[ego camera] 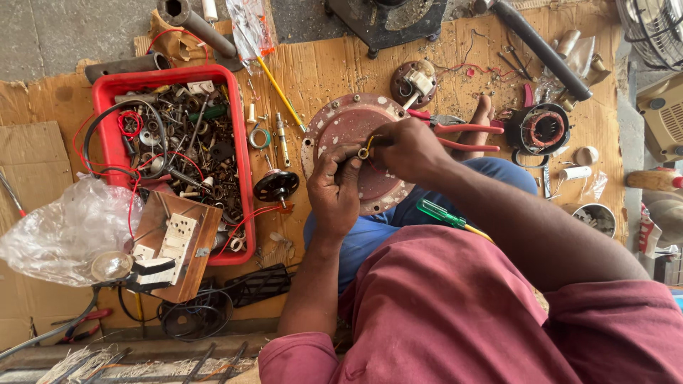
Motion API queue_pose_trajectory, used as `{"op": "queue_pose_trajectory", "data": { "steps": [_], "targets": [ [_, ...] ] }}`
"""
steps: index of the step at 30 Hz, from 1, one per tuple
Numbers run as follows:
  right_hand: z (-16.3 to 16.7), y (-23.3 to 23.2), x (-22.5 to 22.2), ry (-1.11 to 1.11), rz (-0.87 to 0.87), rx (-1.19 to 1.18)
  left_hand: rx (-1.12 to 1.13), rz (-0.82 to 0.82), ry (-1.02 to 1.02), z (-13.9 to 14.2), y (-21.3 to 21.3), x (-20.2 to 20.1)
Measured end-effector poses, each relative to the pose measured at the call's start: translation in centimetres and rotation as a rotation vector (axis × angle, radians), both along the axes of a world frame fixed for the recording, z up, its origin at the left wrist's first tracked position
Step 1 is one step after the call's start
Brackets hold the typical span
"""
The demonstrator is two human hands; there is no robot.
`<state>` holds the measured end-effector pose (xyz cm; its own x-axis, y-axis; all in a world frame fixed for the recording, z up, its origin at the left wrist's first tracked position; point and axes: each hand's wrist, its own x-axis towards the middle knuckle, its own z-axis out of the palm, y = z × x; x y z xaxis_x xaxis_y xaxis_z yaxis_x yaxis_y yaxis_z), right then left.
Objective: The person sits on the floor and repairs a disassembled fan motor. They use a test light to check the electrical connections, then use a hammer and a pencil to tap and adjust the motor housing. Finally, they use pliers to strip and connect wires to the motor terminals.
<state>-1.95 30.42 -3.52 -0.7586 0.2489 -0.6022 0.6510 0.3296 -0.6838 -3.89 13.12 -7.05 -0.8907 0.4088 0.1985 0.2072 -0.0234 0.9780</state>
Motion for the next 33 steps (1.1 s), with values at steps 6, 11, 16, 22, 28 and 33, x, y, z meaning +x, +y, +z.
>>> {"op": "queue_pose_trajectory", "data": {
  "steps": [6,11,16,22,28,33],
  "targets": [
    [-0.4,0.3,1.8,0.226,-0.176,-0.299,0.016,-0.021,-0.02,-0.1,-0.1,0.0],
    [-1.5,-0.3,2.1,0.193,-0.159,-0.044,-0.04,-0.009,-0.319,0.0,-0.2,-1.2],
    [-2.5,-0.1,2.5,0.352,-0.052,0.115,-0.166,-0.211,-0.427,0.7,0.2,-5.4],
    [-3.5,0.3,3.4,0.529,-0.009,0.197,-0.482,-0.407,-0.44,3.0,2.8,-8.2],
    [-3.0,1.9,4.3,0.53,0.017,0.137,-0.552,-0.357,-0.168,3.0,5.4,-7.5],
    [-3.0,2.5,4.8,0.515,-0.093,0.188,-0.352,-0.285,-0.228,1.1,6.2,-7.0]
  ]
}}
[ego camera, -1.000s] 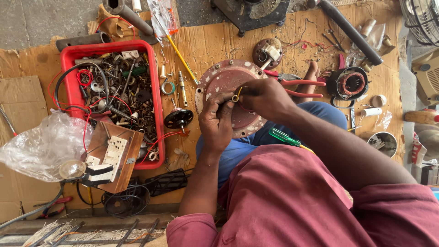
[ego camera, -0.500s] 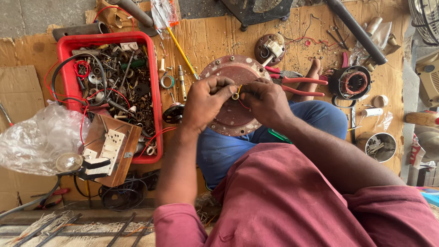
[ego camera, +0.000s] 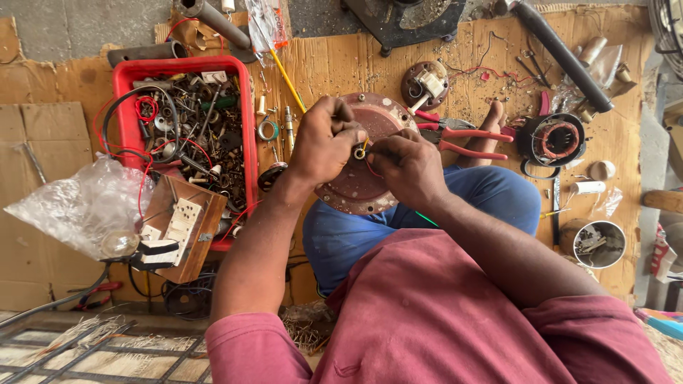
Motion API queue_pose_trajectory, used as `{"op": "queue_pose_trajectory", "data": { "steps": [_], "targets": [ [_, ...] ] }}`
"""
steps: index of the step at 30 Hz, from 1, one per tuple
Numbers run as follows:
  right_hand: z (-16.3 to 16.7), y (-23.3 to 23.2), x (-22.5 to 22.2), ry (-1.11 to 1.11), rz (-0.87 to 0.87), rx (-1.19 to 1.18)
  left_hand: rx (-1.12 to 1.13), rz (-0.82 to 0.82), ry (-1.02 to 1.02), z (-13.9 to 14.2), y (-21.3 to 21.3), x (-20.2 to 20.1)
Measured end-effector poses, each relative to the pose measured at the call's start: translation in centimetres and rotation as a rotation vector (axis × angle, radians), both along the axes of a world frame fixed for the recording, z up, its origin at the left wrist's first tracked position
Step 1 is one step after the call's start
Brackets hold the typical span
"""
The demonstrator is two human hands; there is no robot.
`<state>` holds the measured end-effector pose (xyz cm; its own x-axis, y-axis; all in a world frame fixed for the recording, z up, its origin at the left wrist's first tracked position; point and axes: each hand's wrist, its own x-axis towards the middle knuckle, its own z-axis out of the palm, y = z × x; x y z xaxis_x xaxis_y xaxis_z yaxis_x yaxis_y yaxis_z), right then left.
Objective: The person sits on the floor and repairs a disassembled fan motor. They use a test light to check the electrical connections, then use a hammer and a pencil to tap and adjust the motor housing. Finally, they use pliers to strip and connect wires to the motor terminals.
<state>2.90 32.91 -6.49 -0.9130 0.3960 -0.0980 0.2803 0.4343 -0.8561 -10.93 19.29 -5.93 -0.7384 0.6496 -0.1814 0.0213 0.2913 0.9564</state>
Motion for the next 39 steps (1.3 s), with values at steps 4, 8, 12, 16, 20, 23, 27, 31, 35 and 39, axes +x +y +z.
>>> {"op": "queue_pose_trajectory", "data": {
  "steps": [4,8,12,16,20,23,27,31,35,39],
  "targets": [
    [-0.6,0.4,0.1,0.115,0.062,0.036,0.248,0.075,-0.175,-0.9,-0.1,0.5],
    [-0.9,1.2,0.4,0.153,0.173,-0.009,0.32,0.134,-0.32,-1.1,0.2,0.8],
    [-0.7,1.3,1.1,0.224,0.121,-0.034,0.452,0.277,-0.461,-1.2,0.3,0.7],
    [-0.5,1.1,1.4,0.246,0.132,0.03,0.534,0.372,-0.633,-1.6,0.8,0.9],
    [-0.7,1.0,1.3,0.361,0.212,0.176,0.565,0.373,-0.663,-1.3,1.4,1.2],
    [-0.8,1.1,1.4,0.344,0.223,0.202,0.608,0.366,-0.662,-0.3,1.7,1.1],
    [-0.8,1.4,2.0,0.389,0.225,0.175,0.667,0.322,-0.371,2.1,1.7,0.7],
    [-0.7,1.7,2.3,0.383,0.226,0.186,0.157,0.137,-0.228,4.2,0.9,1.6],
    [-0.7,1.9,2.4,0.372,0.23,0.191,-0.29,-0.08,0.069,4.6,1.0,3.1],
    [-0.7,2.0,2.7,0.402,0.231,0.183,-0.232,0.036,0.185,4.0,1.5,4.1]
  ]
}}
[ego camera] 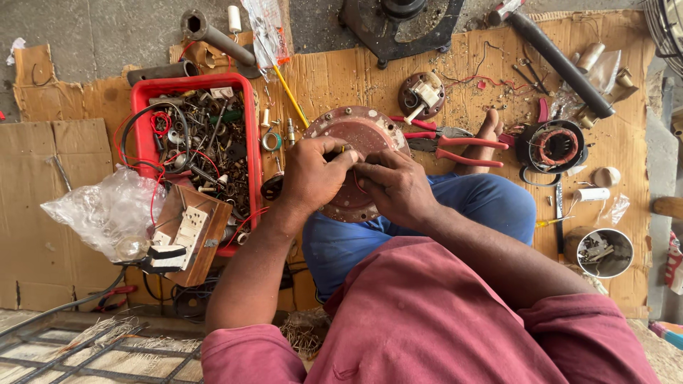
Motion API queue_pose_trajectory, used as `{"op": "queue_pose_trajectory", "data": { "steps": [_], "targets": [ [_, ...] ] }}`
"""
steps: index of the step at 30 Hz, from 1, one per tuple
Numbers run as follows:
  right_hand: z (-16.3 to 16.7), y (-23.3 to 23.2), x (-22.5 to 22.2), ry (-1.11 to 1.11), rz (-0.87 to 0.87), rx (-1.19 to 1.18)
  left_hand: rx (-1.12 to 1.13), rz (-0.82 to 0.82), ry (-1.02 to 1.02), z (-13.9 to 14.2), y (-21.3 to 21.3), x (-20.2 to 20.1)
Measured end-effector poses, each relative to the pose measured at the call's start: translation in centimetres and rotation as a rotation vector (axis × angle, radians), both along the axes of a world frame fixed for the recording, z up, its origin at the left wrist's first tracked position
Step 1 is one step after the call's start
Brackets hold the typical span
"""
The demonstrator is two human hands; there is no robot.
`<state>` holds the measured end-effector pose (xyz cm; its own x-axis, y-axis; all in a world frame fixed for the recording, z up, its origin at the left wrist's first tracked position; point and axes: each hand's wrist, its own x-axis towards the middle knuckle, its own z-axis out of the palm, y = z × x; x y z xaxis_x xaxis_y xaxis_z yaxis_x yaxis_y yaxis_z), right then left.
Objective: The person sits on the floor and repairs a disassembled fan motor. They use a test light to check the electrical connections, then use a hammer and a pencil to tap and adjust the motor housing. Finally, they use pliers to strip and connect wires to the motor terminals.
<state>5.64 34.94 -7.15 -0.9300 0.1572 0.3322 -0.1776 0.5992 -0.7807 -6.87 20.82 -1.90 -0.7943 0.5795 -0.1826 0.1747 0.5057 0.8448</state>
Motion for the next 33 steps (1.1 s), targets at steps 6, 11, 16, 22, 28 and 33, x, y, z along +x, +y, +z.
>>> {"op": "queue_pose_trajectory", "data": {
  "steps": [6,11,16,22,28,33],
  "targets": [
    [0.3,0.4,0.1,-0.036,0.014,-0.002,0.094,0.196,-0.064,-2.0,0.4,0.9],
    [0.3,0.7,-0.1,-0.017,0.071,0.065,0.296,0.253,-0.181,-3.6,0.7,1.9],
    [-0.1,1.3,-0.6,-0.054,0.121,0.087,0.387,0.203,-0.092,-3.2,0.7,2.0],
    [-0.6,1.1,-2.3,-0.158,0.032,-0.28,0.389,0.322,-0.172,-1.2,-0.8,2.1],
    [-1.6,-0.1,-4.7,-0.173,0.112,-0.43,0.284,0.229,0.15,-1.2,-2.0,1.8],
    [-1.4,0.2,-5.3,-0.295,0.05,-0.687,0.342,0.362,-0.154,-3.6,-3.3,2.8]
  ]
}}
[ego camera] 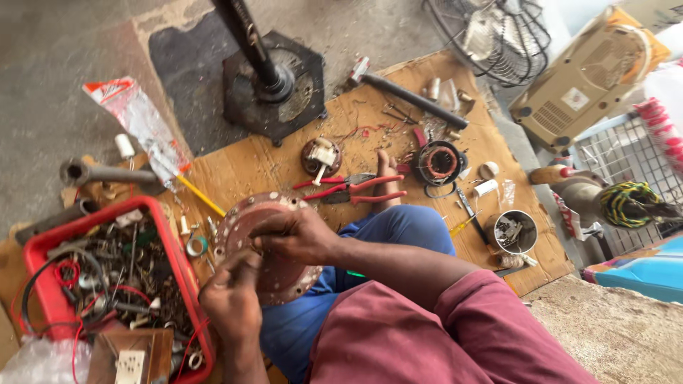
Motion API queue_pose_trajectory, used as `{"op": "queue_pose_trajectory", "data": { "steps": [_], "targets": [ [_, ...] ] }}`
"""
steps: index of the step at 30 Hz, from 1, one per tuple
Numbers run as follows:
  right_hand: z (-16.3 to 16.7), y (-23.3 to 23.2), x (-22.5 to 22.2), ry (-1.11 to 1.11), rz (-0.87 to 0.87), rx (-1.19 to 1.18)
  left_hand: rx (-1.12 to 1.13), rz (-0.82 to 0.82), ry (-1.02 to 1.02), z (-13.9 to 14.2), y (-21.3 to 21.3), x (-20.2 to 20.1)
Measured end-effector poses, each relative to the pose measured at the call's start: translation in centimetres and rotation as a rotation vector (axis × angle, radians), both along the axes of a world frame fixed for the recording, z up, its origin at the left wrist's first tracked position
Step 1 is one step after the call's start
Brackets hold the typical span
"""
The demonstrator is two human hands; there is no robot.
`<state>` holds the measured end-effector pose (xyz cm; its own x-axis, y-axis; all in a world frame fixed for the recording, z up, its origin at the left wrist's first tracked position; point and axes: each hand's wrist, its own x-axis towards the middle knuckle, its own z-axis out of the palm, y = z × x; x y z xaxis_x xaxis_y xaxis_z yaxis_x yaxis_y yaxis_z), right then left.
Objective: The person sits on the floor and repairs a disassembled fan motor. They use a test light to check the electrical connections, then use a hammer and a pencil to tap and adjust the motor housing. Finally, they use pliers to strip and connect wires to the motor terminals.
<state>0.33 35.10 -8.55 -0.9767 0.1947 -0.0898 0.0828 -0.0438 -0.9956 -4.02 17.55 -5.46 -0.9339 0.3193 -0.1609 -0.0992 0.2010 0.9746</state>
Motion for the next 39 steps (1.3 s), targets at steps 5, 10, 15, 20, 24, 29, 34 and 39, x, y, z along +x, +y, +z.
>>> {"op": "queue_pose_trajectory", "data": {
  "steps": [5,10,15,20,24,29,34,39],
  "targets": [
    [0.3,0.0,-0.7,-0.079,-0.01,-0.045,0.079,-0.01,0.124,-4.3,-0.2,1.2],
    [0.5,-0.2,-1.0,0.328,-0.051,0.378,0.085,0.029,0.272,-7.0,-0.2,1.3],
    [3.7,0.1,-1.4,0.394,-0.067,0.334,0.113,-0.046,0.183,-5.8,-0.5,0.1],
    [8.1,5.0,-1.8,0.265,-0.094,-0.43,-0.003,-0.024,0.272,-3.2,0.0,0.4],
    [7.8,7.3,-2.0,0.179,-0.126,-0.171,0.287,0.07,0.138,-1.5,0.3,0.6],
    [4.1,3.6,-0.3,0.064,0.245,0.206,0.163,0.006,0.124,-0.1,0.4,0.5],
    [1.9,1.7,-0.4,0.061,0.189,0.162,-0.108,-0.14,0.405,0.8,0.4,0.0],
    [1.5,2.0,-0.1,0.055,0.186,0.123,-0.028,0.025,0.089,0.0,-0.2,-0.2]
  ]
}}
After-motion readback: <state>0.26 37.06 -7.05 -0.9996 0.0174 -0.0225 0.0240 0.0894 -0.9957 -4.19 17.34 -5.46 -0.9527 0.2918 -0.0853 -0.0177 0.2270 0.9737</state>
